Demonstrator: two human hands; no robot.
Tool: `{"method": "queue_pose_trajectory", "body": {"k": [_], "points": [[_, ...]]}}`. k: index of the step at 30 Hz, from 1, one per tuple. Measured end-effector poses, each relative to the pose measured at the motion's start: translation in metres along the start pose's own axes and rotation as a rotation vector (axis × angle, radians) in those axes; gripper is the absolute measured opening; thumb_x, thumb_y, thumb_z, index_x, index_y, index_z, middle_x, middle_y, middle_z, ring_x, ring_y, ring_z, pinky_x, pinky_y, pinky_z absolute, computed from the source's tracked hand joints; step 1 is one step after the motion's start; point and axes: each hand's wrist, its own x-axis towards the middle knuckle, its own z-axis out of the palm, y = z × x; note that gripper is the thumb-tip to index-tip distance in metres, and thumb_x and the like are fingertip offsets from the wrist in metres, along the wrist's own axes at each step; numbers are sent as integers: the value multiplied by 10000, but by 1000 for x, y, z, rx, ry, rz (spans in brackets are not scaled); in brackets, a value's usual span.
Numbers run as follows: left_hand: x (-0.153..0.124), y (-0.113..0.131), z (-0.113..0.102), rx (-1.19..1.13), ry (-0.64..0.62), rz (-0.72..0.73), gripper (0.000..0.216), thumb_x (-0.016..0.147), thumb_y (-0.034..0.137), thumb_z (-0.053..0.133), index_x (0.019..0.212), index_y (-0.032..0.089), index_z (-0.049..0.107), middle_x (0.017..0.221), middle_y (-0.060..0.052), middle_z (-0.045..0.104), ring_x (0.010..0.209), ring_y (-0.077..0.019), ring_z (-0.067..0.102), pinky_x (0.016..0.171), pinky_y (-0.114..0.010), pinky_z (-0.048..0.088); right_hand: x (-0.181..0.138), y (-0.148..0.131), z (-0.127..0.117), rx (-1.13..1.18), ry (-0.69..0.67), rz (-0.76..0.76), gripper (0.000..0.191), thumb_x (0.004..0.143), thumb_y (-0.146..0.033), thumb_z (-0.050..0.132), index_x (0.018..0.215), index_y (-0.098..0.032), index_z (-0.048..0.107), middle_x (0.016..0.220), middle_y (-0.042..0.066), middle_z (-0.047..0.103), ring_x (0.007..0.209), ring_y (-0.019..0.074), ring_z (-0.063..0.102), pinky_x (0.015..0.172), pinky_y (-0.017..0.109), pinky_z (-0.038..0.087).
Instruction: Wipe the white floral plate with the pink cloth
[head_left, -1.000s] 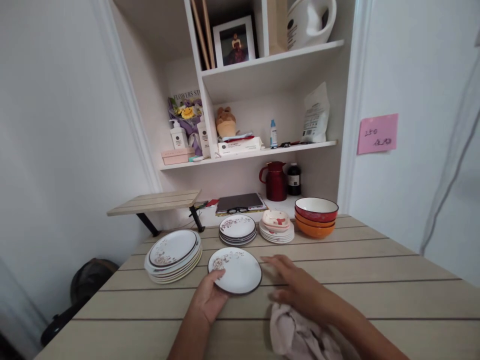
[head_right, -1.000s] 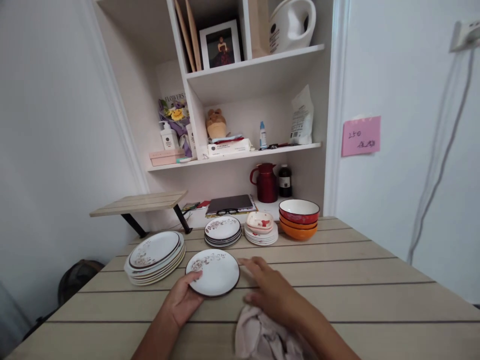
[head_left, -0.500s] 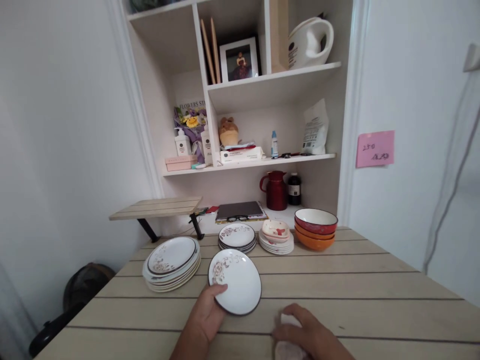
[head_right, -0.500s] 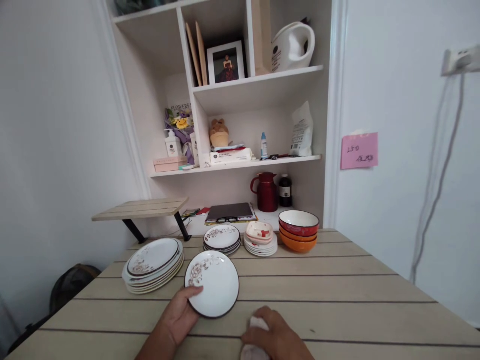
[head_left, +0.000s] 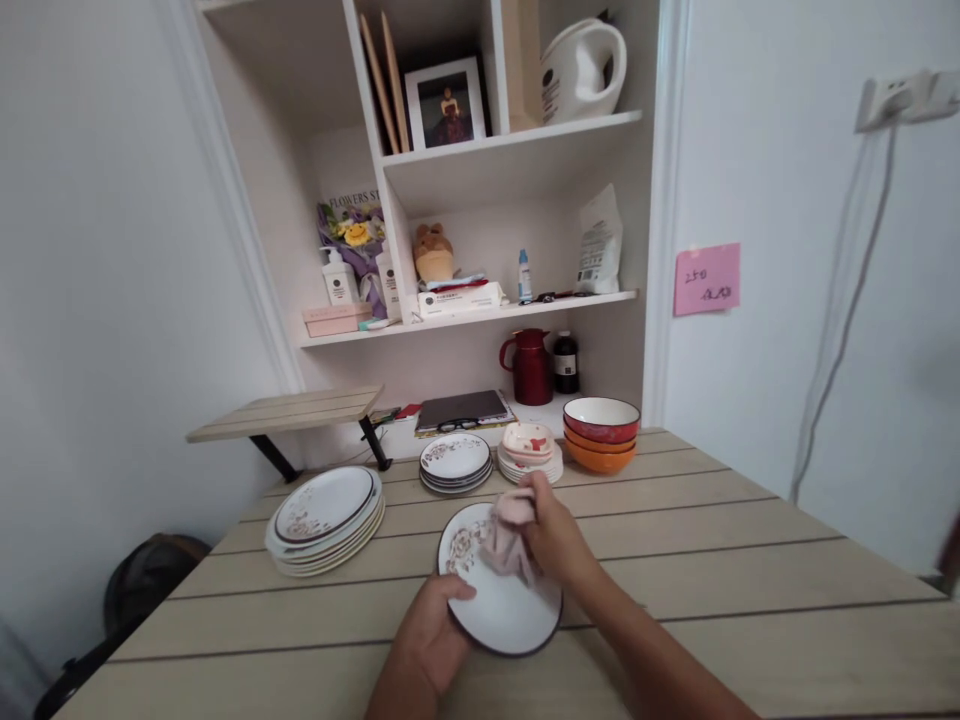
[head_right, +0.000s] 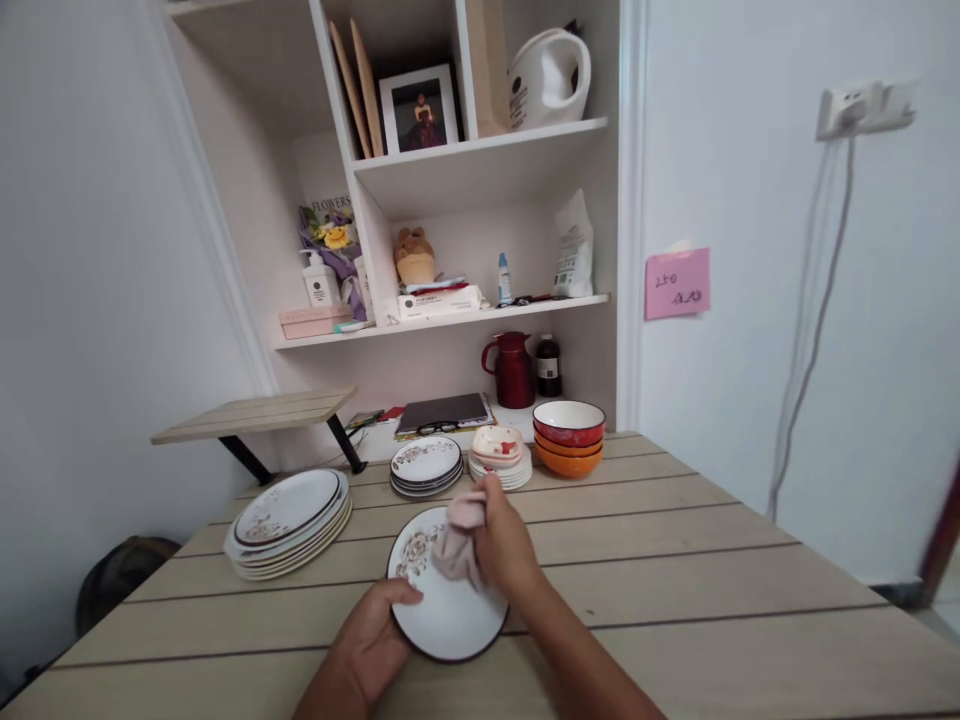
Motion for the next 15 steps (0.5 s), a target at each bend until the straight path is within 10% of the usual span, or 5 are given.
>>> {"method": "queue_pose_trajectory", "body": {"k": [5,15], "points": [[-9,-4,4,-6,-73,53,653,517,-2,493,1157,78,594,922,-122,716,939,-285,635,935,-405,373,-18,-7,3,-451,-52,-179,263,734,-86,497,843,-262,659,1172,50,525,1086,242,429,849,348,304],[-4,-7,-3,25,-147,48,604,531,20,502,1123,64,615,896,-140,716,943,-288,632,938,-421,375,-24,-4,1,-628,-251,-39,429,790,-109,419,1111,-336,590,1012,37,519,749,143,554,612,246,325]]}}
